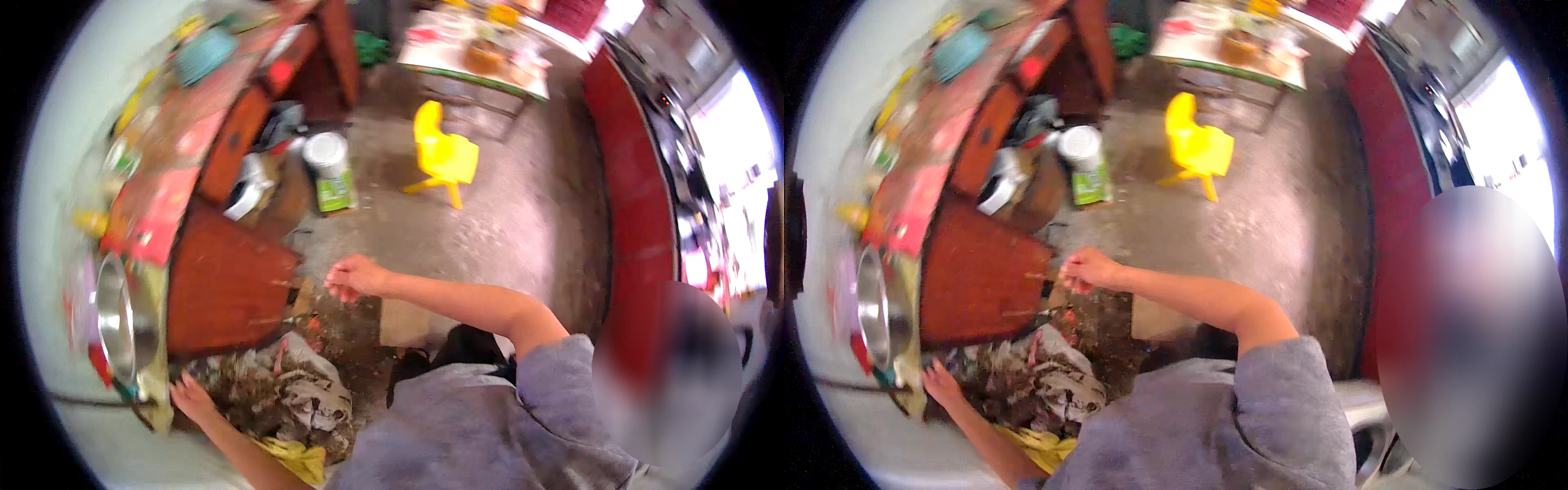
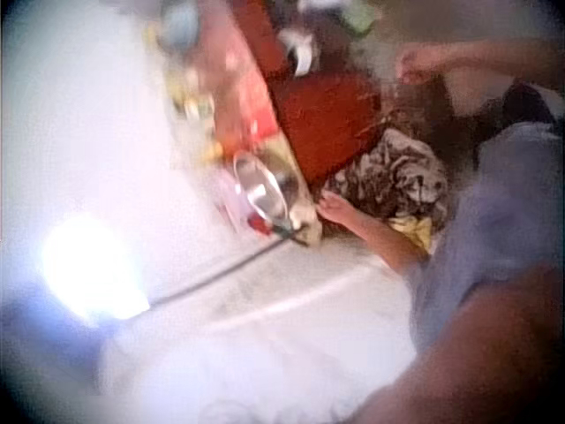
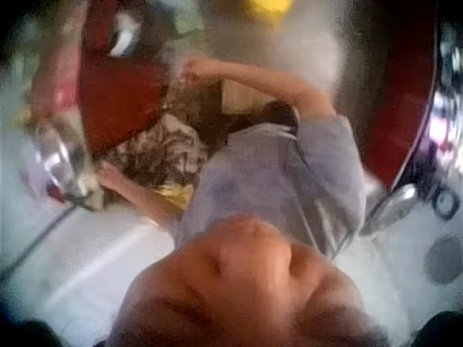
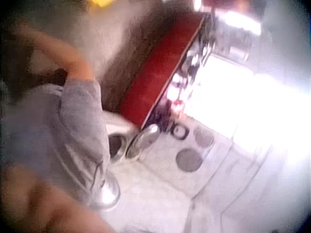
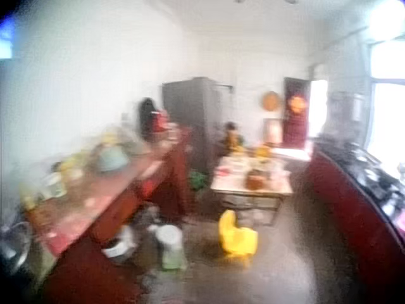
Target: The person scrubs a large metal pot with a sponge and water, repeatedly rinsing the sponge at the sink. They then move to a table, pick up a metal bowl containing yellow food pieces, and walk outside to pour the contents into a larger container.
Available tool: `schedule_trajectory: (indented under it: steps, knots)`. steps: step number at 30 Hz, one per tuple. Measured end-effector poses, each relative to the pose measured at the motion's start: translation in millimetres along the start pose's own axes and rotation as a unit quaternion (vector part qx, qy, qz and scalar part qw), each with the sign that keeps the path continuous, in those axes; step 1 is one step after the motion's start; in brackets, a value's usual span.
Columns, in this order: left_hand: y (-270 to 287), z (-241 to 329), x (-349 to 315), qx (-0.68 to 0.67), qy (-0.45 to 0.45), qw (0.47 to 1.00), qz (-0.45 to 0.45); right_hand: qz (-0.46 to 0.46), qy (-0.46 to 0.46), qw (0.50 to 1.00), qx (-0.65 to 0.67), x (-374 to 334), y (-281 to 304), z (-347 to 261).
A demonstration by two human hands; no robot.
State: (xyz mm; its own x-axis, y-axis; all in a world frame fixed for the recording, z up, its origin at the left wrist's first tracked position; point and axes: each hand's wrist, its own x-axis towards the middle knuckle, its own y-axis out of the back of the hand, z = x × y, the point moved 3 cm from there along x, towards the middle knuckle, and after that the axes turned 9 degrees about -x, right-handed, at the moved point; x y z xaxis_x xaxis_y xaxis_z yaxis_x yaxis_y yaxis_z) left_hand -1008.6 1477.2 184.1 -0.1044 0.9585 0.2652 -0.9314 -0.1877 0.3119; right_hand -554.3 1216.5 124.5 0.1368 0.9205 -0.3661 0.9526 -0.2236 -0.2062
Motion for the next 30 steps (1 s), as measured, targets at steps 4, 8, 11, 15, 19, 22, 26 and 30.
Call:
schedule_trajectory:
  steps: [4, 8, 11, 15, 19, 22, 26, 30]
  knots:
    - [-71, -68, -162, -0.071, 0.081, 0.976, -0.191, 0.228, -0.079, 0.970, -0.008, -141, 137, 111]
    - [-202, -46, -315, -0.254, 0.583, 0.760, -0.137, 0.389, -0.156, 0.905, 0.066, -284, 207, 198]
    - [-323, 23, -386, -0.213, 0.564, 0.766, -0.223, 0.472, -0.213, 0.846, 0.123, -387, 239, 249]
    - [-469, 118, -444, -0.194, 0.449, 0.758, -0.431, 0.578, -0.177, 0.771, 0.199, -485, 252, 295]
    - [-568, 193, -548, -0.184, 0.373, 0.699, -0.582, 0.679, -0.136, 0.674, 0.259, -570, 233, 325]
    - [-593, 232, -639, -0.159, 0.379, 0.625, -0.663, 0.721, -0.141, 0.616, 0.284, -595, 197, 356]
    - [-598, 245, -749, -0.059, 0.333, 0.575, -0.745, 0.738, -0.152, 0.565, 0.335, -611, 146, 374]
    - [-604, 266, -824, -0.019, 0.310, 0.533, -0.787, 0.769, -0.144, 0.504, 0.365, -612, 120, 375]
